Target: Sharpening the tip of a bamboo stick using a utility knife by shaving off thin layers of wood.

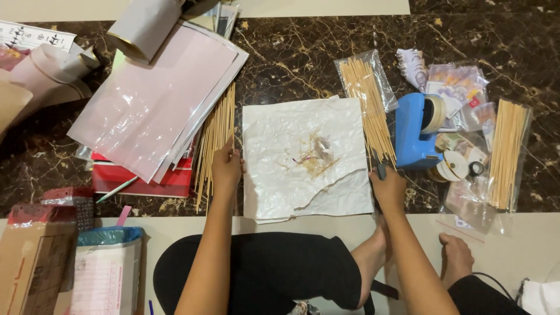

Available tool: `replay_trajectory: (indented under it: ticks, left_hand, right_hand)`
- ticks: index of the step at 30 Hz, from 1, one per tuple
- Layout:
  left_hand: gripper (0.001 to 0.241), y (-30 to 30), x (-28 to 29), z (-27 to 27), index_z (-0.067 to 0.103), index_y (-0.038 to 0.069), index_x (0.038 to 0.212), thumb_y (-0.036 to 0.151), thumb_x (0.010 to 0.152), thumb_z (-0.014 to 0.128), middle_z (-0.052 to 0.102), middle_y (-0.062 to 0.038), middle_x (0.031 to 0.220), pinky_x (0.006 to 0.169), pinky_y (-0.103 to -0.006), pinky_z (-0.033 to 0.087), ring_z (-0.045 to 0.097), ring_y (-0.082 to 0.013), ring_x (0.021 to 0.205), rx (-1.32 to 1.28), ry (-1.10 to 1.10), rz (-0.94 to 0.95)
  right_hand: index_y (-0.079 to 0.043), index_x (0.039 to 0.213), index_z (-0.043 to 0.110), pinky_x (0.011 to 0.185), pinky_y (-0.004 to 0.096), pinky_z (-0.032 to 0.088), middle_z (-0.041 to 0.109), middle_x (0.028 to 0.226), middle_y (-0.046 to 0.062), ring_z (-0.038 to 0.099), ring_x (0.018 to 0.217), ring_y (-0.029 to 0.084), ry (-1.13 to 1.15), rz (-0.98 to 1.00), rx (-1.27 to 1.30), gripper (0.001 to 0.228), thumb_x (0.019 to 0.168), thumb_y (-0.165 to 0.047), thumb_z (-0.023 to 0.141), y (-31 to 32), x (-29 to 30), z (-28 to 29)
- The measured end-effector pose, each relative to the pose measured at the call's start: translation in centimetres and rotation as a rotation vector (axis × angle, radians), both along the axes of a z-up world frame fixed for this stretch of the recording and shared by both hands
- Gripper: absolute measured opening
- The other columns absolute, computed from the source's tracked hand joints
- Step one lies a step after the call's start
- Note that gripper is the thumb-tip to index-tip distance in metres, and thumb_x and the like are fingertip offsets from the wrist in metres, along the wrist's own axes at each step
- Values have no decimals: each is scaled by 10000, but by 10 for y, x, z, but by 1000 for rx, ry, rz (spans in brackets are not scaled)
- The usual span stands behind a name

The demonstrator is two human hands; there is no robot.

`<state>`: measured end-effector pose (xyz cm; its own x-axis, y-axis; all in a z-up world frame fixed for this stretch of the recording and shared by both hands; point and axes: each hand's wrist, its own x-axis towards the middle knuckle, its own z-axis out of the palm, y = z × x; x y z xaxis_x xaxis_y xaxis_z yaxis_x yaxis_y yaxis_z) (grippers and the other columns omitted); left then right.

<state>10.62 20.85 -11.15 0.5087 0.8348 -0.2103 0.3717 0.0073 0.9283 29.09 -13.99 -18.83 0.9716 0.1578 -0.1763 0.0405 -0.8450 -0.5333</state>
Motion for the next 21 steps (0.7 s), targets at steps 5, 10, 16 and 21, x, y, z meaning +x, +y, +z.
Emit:
replay_trajectory:
  ticks: [5,10,16,21]
  left_hand:
    - [297,13,-7,-25,678,-62,1261,-15,981,590,647,-204,925,524,-319,632,675,-215,701,-123,-179,79]
    - [214,-3,-10,25,664,-100,1164,30,1015,583,617,-159,952,711,-375,695,738,-249,772,-256,-424,148]
    - [153,-40,-21,82,595,-22,1130,96,1032,590,703,-191,970,846,-551,681,765,-408,940,-253,-809,97]
    - [171,-71,-32,115,519,30,1119,180,1051,559,711,-206,991,859,-554,679,751,-431,1004,-141,-946,16]
  right_hand:
    - [-44,1102,769,657,433,590,719,849,188,730,821,360,-57,-33,15,219,952,-203,755,-4,4,-6]
    - [-54,1067,770,514,368,524,694,821,176,710,731,311,-106,-23,60,229,972,-263,778,-2,-6,9]
    - [11,1034,731,532,312,487,730,817,239,657,696,259,296,-24,543,337,847,-248,836,38,-67,86]
    - [61,1092,714,385,218,444,769,916,257,765,759,291,569,-3,1114,386,942,-294,687,68,-102,124]
